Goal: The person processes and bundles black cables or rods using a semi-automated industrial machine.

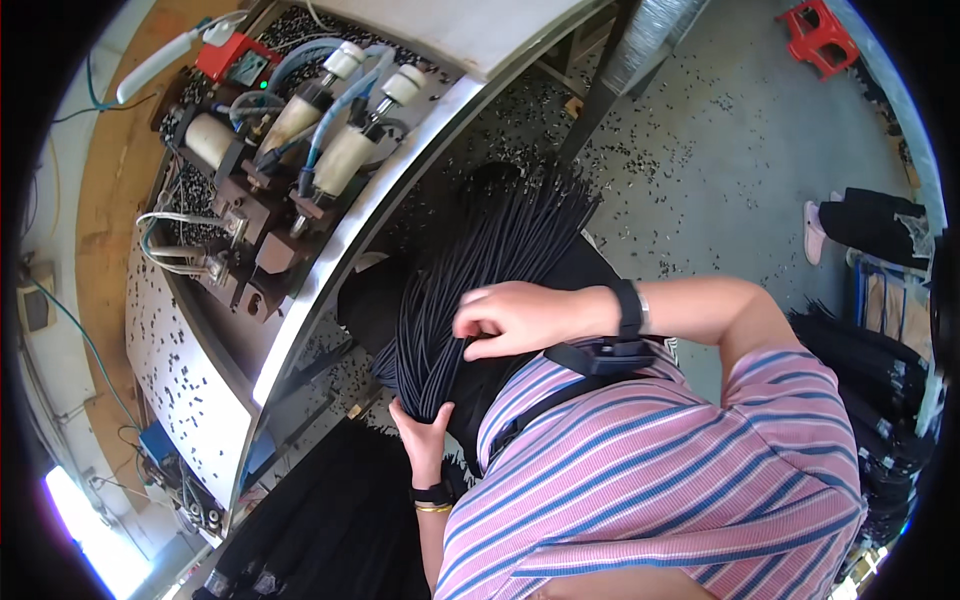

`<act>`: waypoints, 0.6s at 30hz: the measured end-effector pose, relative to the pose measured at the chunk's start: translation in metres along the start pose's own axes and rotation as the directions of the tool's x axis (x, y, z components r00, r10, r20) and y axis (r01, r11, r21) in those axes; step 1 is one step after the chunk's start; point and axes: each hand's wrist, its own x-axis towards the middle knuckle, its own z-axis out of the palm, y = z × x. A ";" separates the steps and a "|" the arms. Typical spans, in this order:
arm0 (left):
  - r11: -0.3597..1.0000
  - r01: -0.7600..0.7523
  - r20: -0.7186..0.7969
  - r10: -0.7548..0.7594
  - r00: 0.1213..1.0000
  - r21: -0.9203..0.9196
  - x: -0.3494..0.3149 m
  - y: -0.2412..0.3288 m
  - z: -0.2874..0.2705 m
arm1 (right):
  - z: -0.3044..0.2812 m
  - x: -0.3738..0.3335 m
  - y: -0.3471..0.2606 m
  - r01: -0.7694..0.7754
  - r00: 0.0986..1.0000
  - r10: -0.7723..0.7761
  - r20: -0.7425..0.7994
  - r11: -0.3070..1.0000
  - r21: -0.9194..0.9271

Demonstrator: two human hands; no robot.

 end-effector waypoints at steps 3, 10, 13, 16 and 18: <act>0.987 -0.053 -0.026 0.058 0.998 0.154 0.000 0.011 -0.004 | 0.028 0.033 0.000 0.326 0.915 -0.389 -0.105 0.868 -0.375; 0.972 -0.070 0.167 0.109 0.980 -0.223 -0.028 0.071 -0.033 | 0.066 0.062 0.000 0.697 0.488 -0.864 0.120 0.303 -0.650; 0.963 -0.106 0.189 0.155 0.970 -0.246 -0.041 0.089 -0.054 | 0.047 0.051 -0.022 0.627 0.692 -0.694 0.197 0.444 -0.639; 0.881 -0.137 0.241 0.269 0.933 -0.453 -0.034 0.092 -0.068 | -0.001 0.022 -0.057 0.545 0.615 -0.783 0.098 0.332 -0.770; 0.746 -0.139 0.257 0.389 0.885 -0.651 -0.026 0.088 -0.071 | -0.035 -0.006 -0.087 0.474 0.578 -0.812 0.077 0.258 -0.842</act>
